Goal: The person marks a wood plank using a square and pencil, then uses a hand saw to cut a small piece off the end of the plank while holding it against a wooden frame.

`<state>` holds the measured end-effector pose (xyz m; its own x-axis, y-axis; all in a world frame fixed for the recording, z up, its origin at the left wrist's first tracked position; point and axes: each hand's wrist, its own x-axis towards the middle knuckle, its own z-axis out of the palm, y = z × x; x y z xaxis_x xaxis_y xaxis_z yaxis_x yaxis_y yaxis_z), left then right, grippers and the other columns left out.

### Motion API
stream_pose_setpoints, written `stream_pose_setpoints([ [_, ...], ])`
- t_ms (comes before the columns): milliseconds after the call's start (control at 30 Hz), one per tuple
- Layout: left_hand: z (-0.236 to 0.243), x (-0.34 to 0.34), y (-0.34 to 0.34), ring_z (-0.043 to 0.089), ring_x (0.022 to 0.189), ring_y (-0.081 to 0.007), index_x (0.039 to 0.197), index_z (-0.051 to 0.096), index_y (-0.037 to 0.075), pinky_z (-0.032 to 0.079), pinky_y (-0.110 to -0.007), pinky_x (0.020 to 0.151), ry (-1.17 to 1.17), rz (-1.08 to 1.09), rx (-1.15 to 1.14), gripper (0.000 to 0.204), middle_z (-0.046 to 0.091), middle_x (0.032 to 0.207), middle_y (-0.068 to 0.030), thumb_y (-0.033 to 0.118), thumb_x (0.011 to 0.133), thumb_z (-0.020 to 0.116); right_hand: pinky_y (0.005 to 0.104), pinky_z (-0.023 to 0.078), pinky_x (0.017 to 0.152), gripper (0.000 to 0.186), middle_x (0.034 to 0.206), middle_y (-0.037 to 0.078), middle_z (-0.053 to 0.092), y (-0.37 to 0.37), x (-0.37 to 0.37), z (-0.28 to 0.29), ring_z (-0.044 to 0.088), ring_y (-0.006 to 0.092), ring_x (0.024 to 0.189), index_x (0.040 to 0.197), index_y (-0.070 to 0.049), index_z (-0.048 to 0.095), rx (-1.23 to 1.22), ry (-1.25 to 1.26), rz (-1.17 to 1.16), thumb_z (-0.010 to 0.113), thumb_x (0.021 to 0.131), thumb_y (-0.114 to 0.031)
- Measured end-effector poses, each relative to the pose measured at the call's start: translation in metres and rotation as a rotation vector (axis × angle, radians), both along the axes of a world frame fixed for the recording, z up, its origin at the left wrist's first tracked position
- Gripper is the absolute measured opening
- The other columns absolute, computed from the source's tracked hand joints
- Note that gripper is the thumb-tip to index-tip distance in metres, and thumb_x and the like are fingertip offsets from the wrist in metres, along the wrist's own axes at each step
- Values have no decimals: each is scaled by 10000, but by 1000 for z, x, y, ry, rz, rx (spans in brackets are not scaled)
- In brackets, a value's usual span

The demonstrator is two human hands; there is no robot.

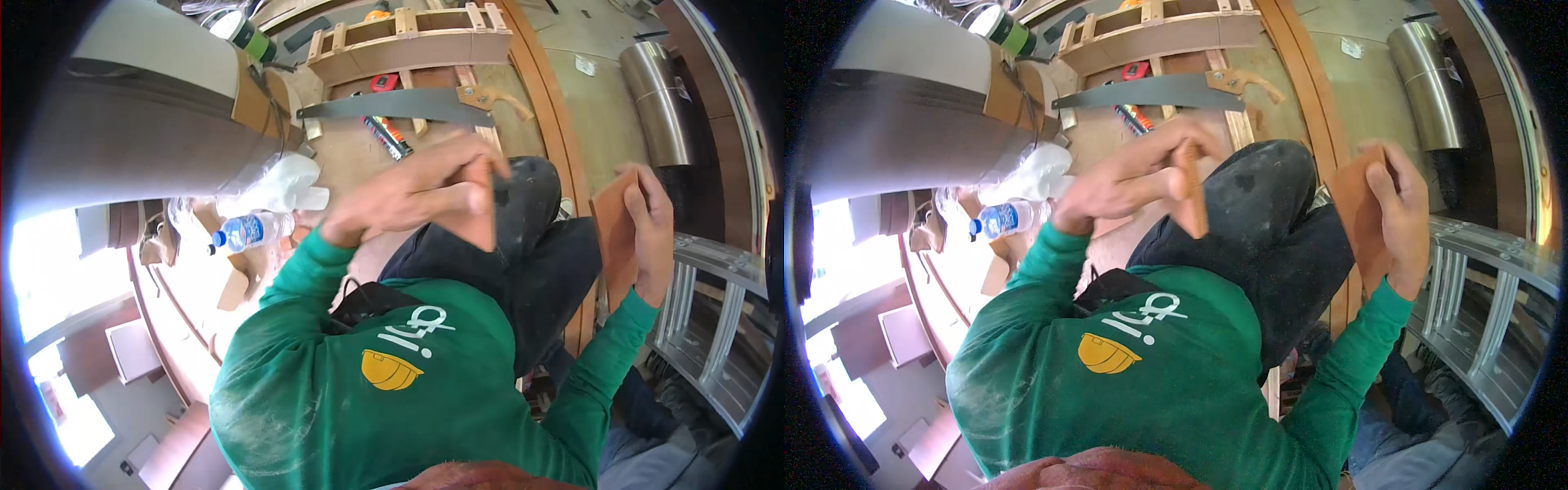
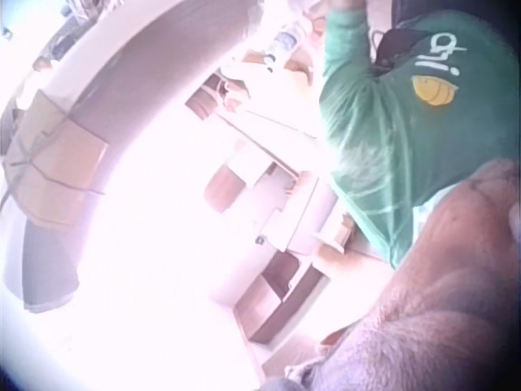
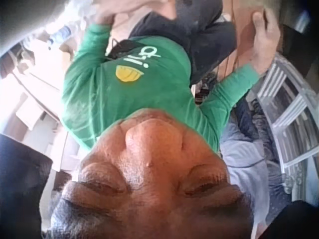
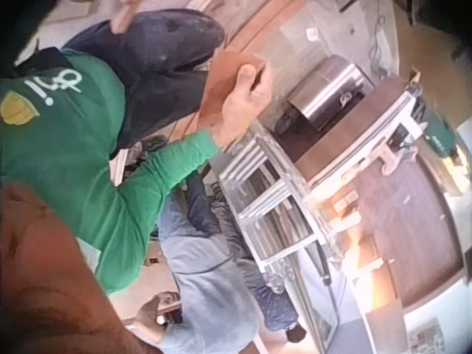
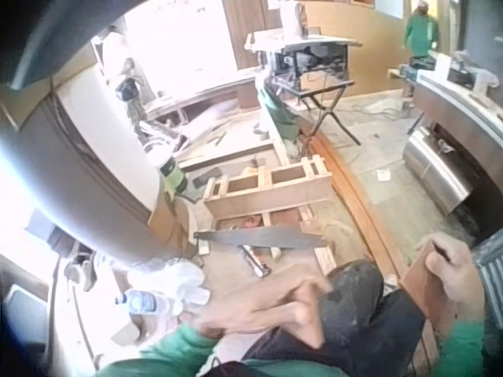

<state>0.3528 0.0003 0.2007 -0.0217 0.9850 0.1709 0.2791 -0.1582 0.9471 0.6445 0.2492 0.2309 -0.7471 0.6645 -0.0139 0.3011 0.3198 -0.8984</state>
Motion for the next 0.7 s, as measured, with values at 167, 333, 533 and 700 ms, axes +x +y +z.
stream_pose_setpoints([
  [167,-81,-21,-62,650,999,-387,1314,666,70,508,-457,915,406,233,-478,537,663,1015,-206,535,1062,576,344,519,963,456,1153,155,743,-14,-80,-28,690,243,1047,1312,57,659,100,-192,206,685,1046,-312],
  [333,-212,-21,-94,692,950,-445,1502,562,200,530,-550,856,497,485,-493,502,698,973,-215,424,1053,575,479,525,989,502,1164,320,717,-40,-122,-120,695,457,1117,1303,18,653,230,-407,322,653,1024,-400],
  [533,-213,-22,-112,667,1142,-425,1524,528,261,499,-545,1043,372,521,-356,599,697,1243,-178,262,950,697,544,517,953,518,1147,335,718,-68,-136,-141,666,513,1135,1281,-17,658,269,-528,323,621,1030,-468],
  [700,-206,3,-118,600,1185,-409,1482,568,218,444,-529,1080,558,719,-276,580,646,1276,-158,238,926,732,517,525,956,507,1171,267,741,-68,-136,-145,681,486,1125,1244,-41,700,397,-558,322,608,1038,-495],
])
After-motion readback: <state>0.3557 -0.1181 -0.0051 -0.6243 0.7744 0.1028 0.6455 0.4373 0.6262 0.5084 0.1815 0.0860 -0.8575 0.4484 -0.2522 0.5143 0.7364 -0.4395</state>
